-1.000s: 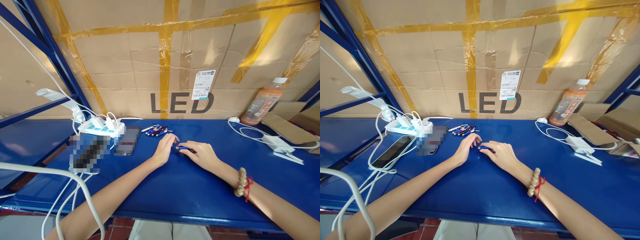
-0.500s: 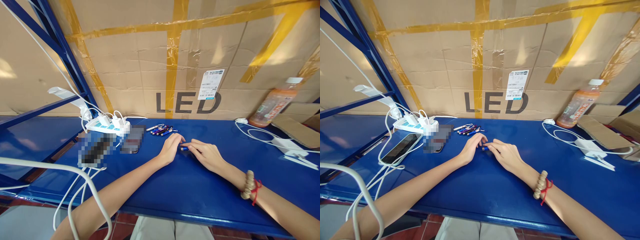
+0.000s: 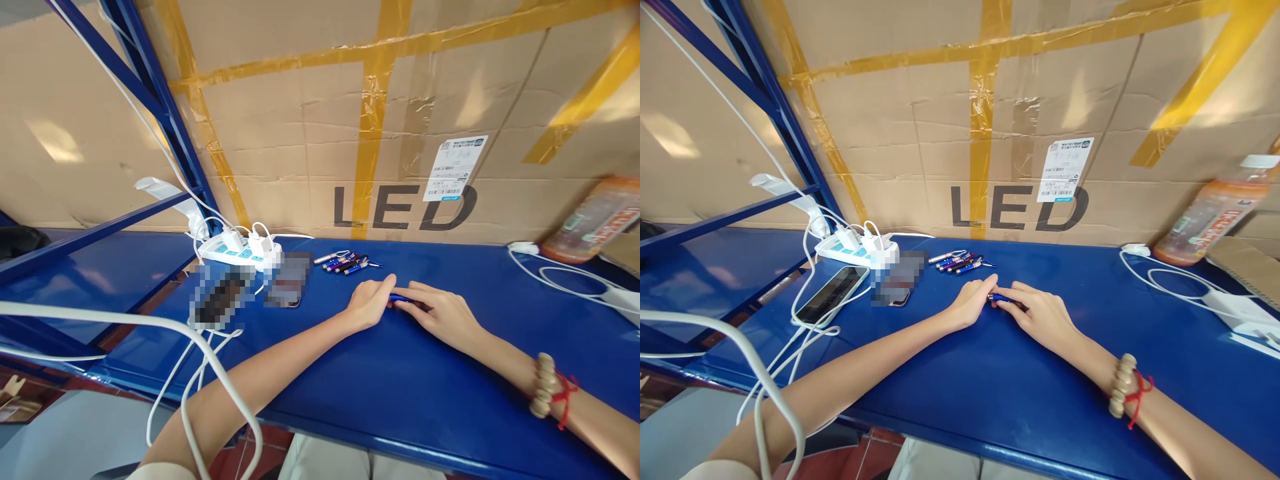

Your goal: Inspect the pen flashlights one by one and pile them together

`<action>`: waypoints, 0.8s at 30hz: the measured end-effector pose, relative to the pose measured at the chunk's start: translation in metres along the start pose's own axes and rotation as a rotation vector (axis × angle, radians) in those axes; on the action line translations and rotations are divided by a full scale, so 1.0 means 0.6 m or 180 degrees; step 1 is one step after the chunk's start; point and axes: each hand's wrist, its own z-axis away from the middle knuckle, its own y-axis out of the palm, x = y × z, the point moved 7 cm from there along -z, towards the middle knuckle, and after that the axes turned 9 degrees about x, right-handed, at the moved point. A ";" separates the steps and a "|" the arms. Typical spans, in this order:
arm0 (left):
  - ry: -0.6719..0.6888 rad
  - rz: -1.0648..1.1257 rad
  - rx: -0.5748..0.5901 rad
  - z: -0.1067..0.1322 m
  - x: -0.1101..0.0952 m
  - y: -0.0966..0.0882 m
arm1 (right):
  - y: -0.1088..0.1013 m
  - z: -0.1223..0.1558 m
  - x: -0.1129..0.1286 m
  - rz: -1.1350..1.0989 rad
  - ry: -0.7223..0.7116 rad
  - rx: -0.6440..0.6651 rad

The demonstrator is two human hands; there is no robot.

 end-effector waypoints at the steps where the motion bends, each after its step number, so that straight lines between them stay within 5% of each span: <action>1: -0.0020 0.0039 -0.0005 0.000 -0.001 -0.003 | 0.002 -0.001 0.000 -0.0037 0.0027 0.0047; 9: -0.0471 -0.0390 -0.0094 -0.012 0.006 -0.005 | 0.017 -0.017 -0.010 -0.0264 0.0164 0.0317; 24: -0.0401 -0.0455 -0.0005 -0.014 0.005 -0.002 | 0.022 -0.032 -0.024 -0.0482 0.0702 0.0575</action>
